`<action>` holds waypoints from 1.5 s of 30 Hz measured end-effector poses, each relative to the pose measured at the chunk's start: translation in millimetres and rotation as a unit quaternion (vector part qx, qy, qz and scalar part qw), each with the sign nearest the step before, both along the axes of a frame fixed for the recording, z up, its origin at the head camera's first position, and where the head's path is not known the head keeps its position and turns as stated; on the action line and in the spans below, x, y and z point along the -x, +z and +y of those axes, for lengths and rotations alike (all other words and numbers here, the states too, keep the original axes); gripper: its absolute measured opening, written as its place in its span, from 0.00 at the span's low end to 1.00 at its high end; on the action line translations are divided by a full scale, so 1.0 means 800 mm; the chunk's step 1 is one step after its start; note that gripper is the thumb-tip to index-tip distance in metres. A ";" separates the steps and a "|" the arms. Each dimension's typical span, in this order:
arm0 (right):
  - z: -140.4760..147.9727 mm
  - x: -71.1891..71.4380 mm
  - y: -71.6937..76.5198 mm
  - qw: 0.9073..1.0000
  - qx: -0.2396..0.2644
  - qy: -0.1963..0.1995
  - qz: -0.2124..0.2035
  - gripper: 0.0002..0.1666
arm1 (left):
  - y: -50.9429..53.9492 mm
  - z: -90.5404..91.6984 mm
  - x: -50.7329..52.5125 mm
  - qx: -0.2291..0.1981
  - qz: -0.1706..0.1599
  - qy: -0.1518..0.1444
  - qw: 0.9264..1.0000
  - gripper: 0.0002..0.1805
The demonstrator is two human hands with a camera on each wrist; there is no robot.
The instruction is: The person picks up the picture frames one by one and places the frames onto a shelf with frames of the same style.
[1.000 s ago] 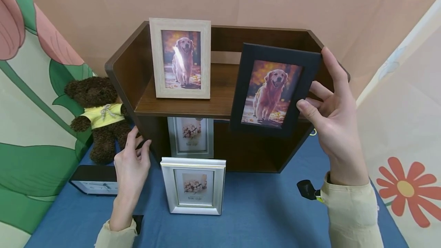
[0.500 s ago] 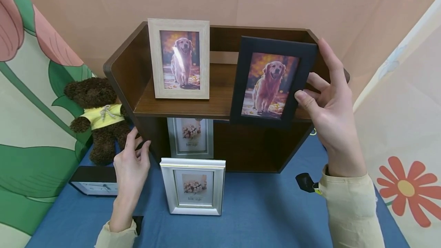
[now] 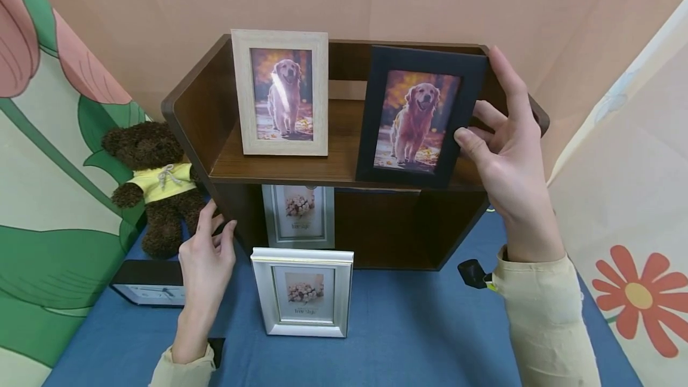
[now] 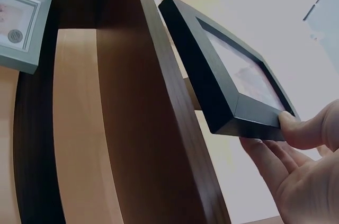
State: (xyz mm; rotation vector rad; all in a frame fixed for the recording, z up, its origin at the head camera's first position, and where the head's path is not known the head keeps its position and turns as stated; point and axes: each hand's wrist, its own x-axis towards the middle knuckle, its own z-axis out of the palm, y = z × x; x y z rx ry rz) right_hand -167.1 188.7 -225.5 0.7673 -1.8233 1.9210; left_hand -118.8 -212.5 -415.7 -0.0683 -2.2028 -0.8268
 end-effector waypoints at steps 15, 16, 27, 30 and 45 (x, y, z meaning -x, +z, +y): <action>-0.004 0.026 0.002 1.000 -0.018 -0.017 -0.011 0.50 | 0.001 0.003 0.001 -0.004 -0.003 0.004 1.000 0.26; -0.005 0.027 0.003 1.000 -0.018 -0.018 -0.010 0.50 | 0.001 0.003 0.001 -0.004 -0.003 0.004 1.000 0.26; -0.006 0.047 0.005 1.000 -0.018 -0.019 -0.007 0.51 | 0.001 0.002 0.000 -0.007 -0.004 0.002 1.000 0.26; -0.006 0.052 0.002 1.000 -0.018 -0.012 -0.010 0.51 | 0.001 0.002 0.000 -0.009 -0.005 0.000 1.000 0.26; -0.004 0.056 -0.003 0.996 -0.051 -0.016 -0.067 0.43 | 0.001 0.002 -0.001 0.001 -0.003 0.007 1.000 0.26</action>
